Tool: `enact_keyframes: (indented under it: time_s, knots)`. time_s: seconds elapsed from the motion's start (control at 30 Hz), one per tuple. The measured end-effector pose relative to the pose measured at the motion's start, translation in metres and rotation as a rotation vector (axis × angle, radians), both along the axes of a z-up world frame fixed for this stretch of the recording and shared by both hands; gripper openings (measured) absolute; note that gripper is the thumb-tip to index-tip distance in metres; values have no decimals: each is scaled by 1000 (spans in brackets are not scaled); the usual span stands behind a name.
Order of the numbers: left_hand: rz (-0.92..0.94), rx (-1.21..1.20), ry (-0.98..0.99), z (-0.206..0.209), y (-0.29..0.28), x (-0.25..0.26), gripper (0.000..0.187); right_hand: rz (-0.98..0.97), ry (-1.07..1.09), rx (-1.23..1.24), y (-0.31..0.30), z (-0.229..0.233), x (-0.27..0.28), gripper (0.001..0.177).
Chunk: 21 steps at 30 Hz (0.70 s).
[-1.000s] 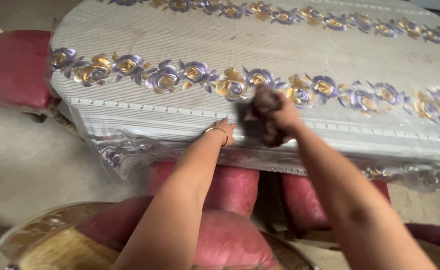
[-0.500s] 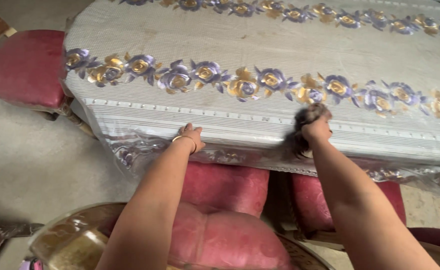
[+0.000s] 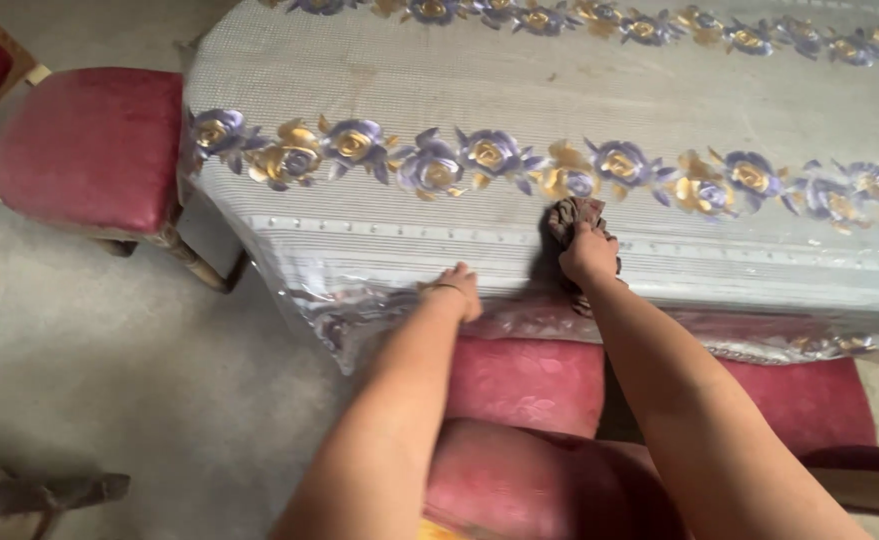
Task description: The person smooths a plastic tablecloth over a dining table, then retrieves a cloth and wipes the table surface. The person moves chairs to access the table and continues wiping the plastic-covered surface.
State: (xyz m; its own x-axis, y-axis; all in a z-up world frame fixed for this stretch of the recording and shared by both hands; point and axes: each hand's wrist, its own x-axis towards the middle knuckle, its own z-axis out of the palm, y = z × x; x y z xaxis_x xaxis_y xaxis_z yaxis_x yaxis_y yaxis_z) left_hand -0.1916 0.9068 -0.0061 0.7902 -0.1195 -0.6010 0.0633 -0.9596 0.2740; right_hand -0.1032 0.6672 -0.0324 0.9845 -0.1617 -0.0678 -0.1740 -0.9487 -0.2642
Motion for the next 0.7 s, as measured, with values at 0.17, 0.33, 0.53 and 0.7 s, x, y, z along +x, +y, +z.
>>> enact_keyframes:
  time_s: [0.17,0.33,0.53,0.7]
  knots:
    - [-18,27,46,14,-4,3,78,69,6,-48,74,6,-14,59]
    - [-64,38,55,19,-3,-5,77,345,-147,-33,105,-27,-3,54]
    - [-56,-16,63,45,6,-3,73,139,28,1111,82,-21,19,64]
    - [-168,-212,-114,14,45,14,73,-129,-227,882,-14,13,23,68]
